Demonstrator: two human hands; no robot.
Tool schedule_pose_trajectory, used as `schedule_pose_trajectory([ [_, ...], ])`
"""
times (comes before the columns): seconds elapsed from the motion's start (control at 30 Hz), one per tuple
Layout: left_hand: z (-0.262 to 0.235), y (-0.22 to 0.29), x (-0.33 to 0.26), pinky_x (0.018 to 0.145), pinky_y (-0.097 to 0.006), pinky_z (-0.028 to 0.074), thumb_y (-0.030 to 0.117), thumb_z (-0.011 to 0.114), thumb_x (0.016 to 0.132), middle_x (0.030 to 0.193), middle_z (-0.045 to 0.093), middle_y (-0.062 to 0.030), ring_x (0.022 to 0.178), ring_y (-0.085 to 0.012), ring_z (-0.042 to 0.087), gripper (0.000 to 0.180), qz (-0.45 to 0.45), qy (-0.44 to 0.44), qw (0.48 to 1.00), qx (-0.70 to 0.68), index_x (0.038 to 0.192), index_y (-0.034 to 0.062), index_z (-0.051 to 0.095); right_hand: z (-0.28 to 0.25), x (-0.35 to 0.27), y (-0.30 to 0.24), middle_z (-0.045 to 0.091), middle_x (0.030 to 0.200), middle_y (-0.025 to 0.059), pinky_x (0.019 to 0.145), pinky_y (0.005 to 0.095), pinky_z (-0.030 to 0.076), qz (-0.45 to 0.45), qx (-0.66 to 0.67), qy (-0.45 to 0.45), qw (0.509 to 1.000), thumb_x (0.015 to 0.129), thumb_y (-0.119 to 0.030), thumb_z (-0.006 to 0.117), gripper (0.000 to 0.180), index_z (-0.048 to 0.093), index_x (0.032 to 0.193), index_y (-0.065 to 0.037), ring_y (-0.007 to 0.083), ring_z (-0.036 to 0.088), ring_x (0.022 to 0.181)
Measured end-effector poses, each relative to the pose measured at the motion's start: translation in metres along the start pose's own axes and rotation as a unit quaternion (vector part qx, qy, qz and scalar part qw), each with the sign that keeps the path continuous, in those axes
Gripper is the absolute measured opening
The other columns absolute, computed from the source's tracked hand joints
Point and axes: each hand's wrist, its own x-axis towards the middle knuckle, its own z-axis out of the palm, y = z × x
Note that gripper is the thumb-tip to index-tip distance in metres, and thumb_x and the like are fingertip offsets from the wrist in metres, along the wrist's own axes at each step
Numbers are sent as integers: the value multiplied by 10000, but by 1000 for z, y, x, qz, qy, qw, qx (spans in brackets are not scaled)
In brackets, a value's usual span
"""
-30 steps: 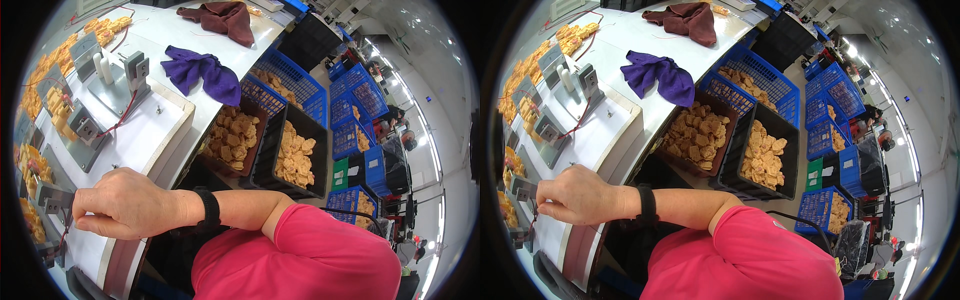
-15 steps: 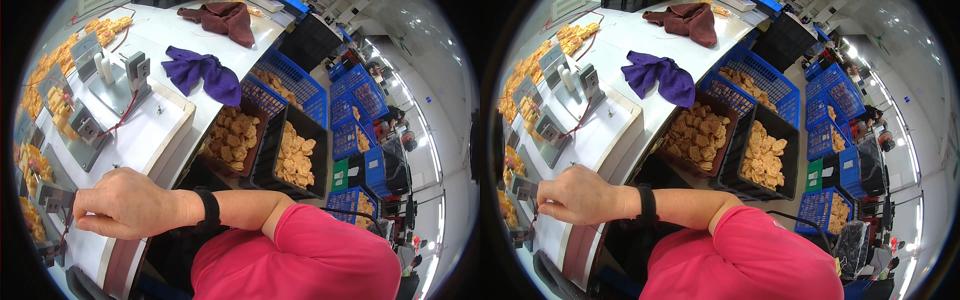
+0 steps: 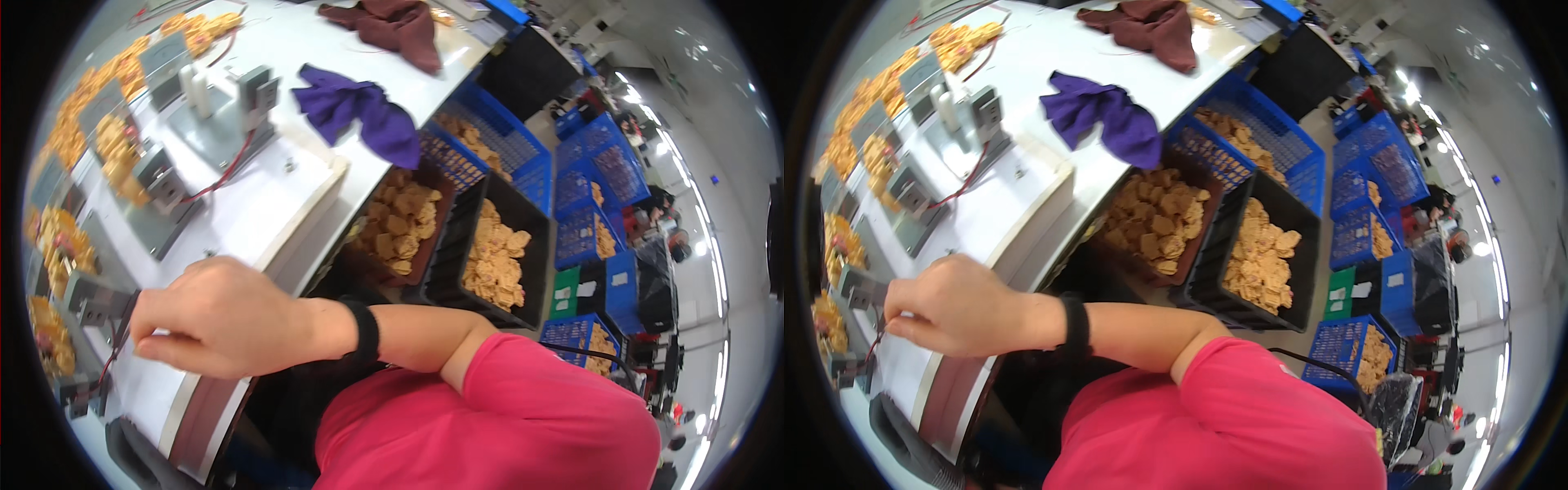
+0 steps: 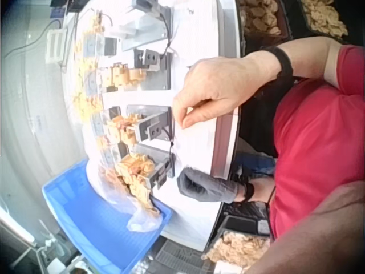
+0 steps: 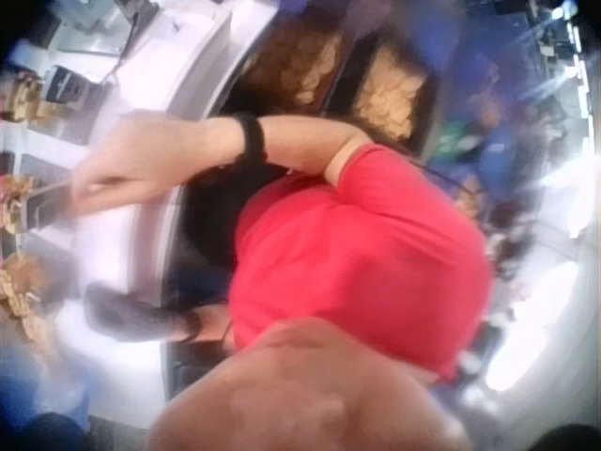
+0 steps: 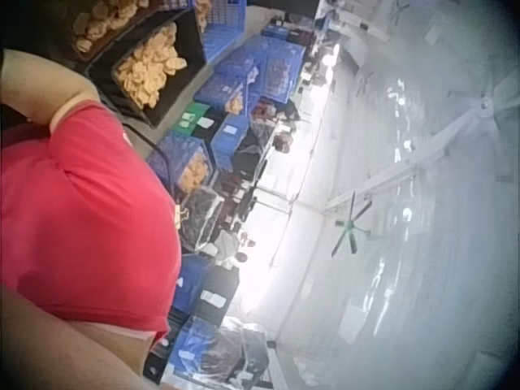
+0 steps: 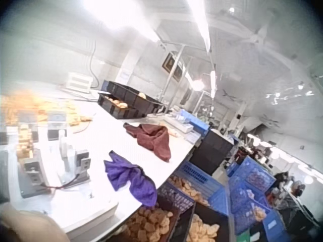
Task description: The person assembles small electronic components by placing beige plastic housings into metal fixtures on a white board. They use a screwdriver to tighten screws into the fixtures, securing the components in place. The person handles the components one at a time, picking them from a pile and placing them into the assembly jig.
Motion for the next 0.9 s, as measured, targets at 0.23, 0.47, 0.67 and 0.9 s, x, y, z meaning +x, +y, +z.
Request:
schedule_pose_trajectory([
  [0.23,7,1,3,965,-296,424,32,566,962,1107,578,-54,1037,-162,536,120,-96,-28,995,-13,1071,-4,604,-3,-2,1,673,764,48,586,332,492,45,11,-30,998,877,-133,696,49,680,907,-98,212,622,579],
  [0.47,0,4,1,932,-339,445,-20,687,820,1072,587,-104,1082,-252,535,158,-100,-16,995,-13,972,16,660,3,-3,-9,679,798,44,539,256,416,95,27,-56,994,855,-36,711,99,693,952,-50,111,521,544],
  [0.67,3,8,4,928,-349,438,-17,689,812,1038,594,-103,1073,-257,538,148,-107,-9,994,-17,955,13,661,0,1,-9,628,723,23,523,264,403,106,-3,-73,992,842,-19,717,127,688,960,-55,105,514,535],
  [0.9,3,7,4,913,-352,441,-22,689,805,1041,593,-109,1049,-263,542,156,-81,-12,997,1,953,17,661,5,9,-7,620,759,45,596,337,470,12,-121,-119,986,815,-65,733,147,677,950,-64,218,595,653],
])
